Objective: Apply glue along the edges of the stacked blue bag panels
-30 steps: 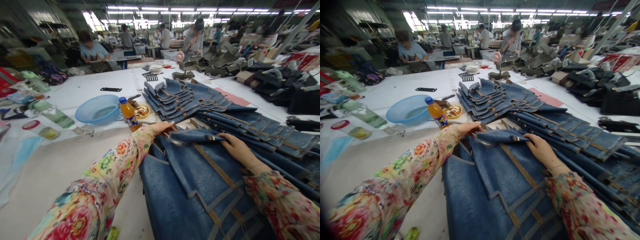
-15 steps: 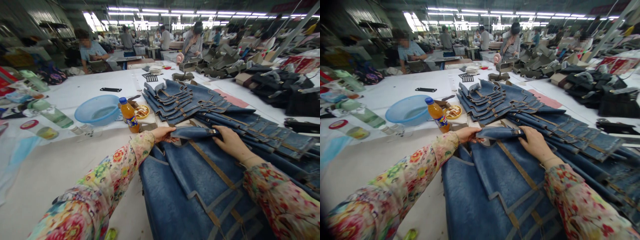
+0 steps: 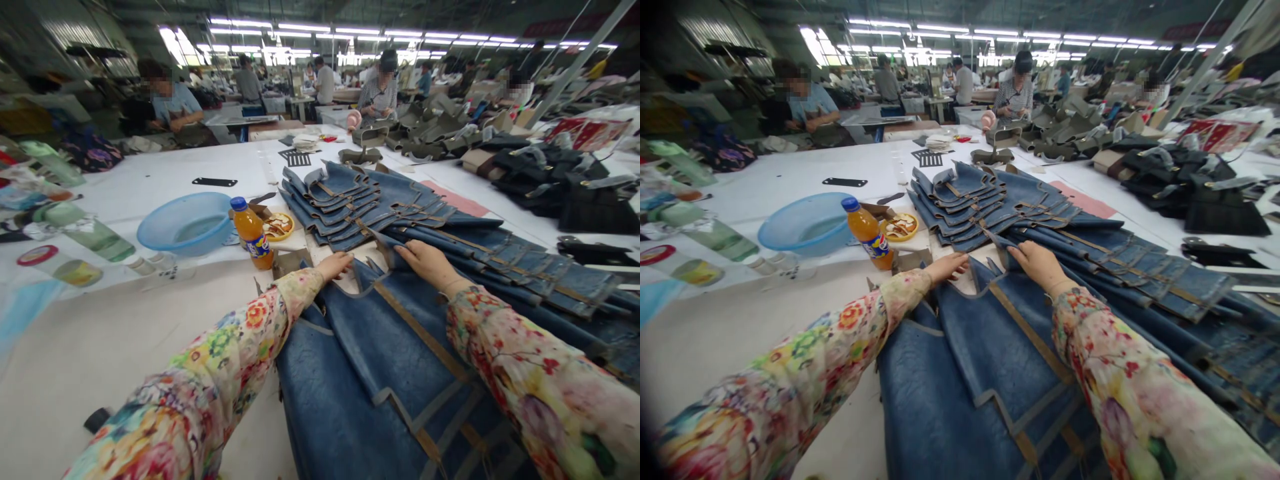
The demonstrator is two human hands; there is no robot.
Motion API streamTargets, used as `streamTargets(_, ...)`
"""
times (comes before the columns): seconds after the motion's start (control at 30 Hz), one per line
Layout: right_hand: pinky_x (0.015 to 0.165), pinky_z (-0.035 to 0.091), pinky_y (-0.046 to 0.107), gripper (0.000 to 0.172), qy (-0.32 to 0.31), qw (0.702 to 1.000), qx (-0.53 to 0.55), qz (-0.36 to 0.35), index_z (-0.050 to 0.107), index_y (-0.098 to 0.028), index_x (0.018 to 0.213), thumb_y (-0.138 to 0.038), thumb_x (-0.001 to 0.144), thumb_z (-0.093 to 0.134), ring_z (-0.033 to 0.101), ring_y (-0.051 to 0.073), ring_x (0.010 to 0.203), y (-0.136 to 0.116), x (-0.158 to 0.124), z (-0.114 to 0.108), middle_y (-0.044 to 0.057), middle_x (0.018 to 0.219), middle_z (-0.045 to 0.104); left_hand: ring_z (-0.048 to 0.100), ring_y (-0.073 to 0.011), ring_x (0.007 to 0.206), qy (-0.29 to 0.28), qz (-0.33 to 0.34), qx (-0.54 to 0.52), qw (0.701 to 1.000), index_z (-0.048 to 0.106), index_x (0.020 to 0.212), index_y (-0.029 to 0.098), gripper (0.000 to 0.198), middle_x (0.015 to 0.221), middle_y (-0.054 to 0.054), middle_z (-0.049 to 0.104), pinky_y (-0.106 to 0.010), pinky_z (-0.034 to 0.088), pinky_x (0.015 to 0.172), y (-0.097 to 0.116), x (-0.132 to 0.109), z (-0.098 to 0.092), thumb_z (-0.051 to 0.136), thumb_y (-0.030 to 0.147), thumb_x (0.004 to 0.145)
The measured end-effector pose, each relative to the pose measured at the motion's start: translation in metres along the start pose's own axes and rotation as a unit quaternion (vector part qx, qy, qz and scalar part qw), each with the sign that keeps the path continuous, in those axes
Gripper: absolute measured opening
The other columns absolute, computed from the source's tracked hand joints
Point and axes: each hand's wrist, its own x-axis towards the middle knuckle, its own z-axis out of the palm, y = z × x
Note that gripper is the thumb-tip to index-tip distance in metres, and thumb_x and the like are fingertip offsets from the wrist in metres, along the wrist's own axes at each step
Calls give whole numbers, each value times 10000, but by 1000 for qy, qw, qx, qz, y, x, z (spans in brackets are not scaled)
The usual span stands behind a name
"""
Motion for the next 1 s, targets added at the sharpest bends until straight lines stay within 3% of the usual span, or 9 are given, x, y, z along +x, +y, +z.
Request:
streamTargets(0.07, 667, 419, 270, 448, -19, 999, -9, 49, 580, -192, 716, -457, 950, 305, 607, 183, 724, 4, 7, 3, 74, 760, 646, 470, -197, 1237, 48, 20, 58, 997, 409, 1339, 115, 452, 1369, -142, 487, -322, 414, 1011, -2, 11, 3, 308, 313, 946)
streamTargets(0.13, 663, 412, 267, 458, -37, 997, -4, 73, 598, -188, 729, -454, 950, 299, 620, 187, 740, 6, 11, 6, 79, 778, 667, 354, -213, 1327, 61, 53, 120, 990, 423, 1347, 141, 480, 1438, -114, 409, -347, 297, 1106, -4, 19, 8, 444, 188, 870)
streamTargets(0.3, 735, 441, 310, 399, -38, 988, 10, 150, 673, -156, 938, -370, 928, 336, 648, 239, 854, 15, 18, 23, 127, 920, 699, 300, -270, 1355, 42, 99, 240, 965, 558, 1214, 195, 418, 1395, -80, 468, -480, 266, 1098, -10, 31, 22, 462, 93, 820)
streamTargets(0.37, 757, 452, 342, 403, -27, 985, 6, 173, 666, -135, 1028, -318, 921, 323, 648, 264, 881, 19, 21, 30, 156, 965, 693, 315, -270, 1348, 47, 105, 270, 956, 592, 1149, 176, 353, 1337, -104, 521, -491, 246, 1097, -10, 35, 24, 427, 102, 846)
streamTargets(0.47, 789, 465, 376, 439, 3, 981, 7, 194, 586, -88, 1197, -270, 911, 307, 635, 288, 934, 24, 24, 39, 195, 1039, 665, 501, -262, 1196, 38, 104, 298, 948, 620, 1070, 152, 299, 1158, -142, 628, -449, 324, 1044, -9, 39, 24, 402, 132, 866)
streamTargets(0.57, 854, 459, 407, 476, 70, 986, -8, 150, 499, -56, 1305, -208, 887, 330, 575, 307, 1060, 30, 23, 48, 228, 1179, 590, 618, -249, 1000, 21, 88, 304, 948, 612, 1073, 162, 303, 1053, -139, 666, -381, 456, 882, -9, 37, 23, 384, 166, 874)
streamTargets(0.63, 890, 446, 444, 453, 90, 991, -38, 91, 556, -98, 1264, -172, 873, 339, 516, 322, 1142, 33, 20, 55, 218, 1263, 539, 631, -241, 968, 15, 79, 304, 949, 601, 1091, 181, 309, 1060, -127, 665, -342, 484, 806, -10, 35, 24, 380, 176, 875)
streamTargets(0.8, 920, 416, 517, 364, 21, 992, -117, 29, 691, -158, 1021, -206, 891, 355, 401, 340, 1266, 31, 17, 63, 165, 1306, 539, 600, -229, 1036, 11, 82, 301, 950, 589, 1097, 179, 305, 1119, -111, 639, -320, 473, 859, -14, 33, 33, 426, 156, 840)
streamTargets(1.0, 964, 429, 481, 387, 12, 996, -85, 16, 634, -133, 1168, -248, 874, 411, 452, 314, 1236, 19, 14, 44, 180, 1335, 514, 549, -226, 1132, 16, 81, 283, 956, 487, 1253, 172, 414, 1237, -116, 578, -338, 450, 936, -15, 23, 38, 429, 162, 843)
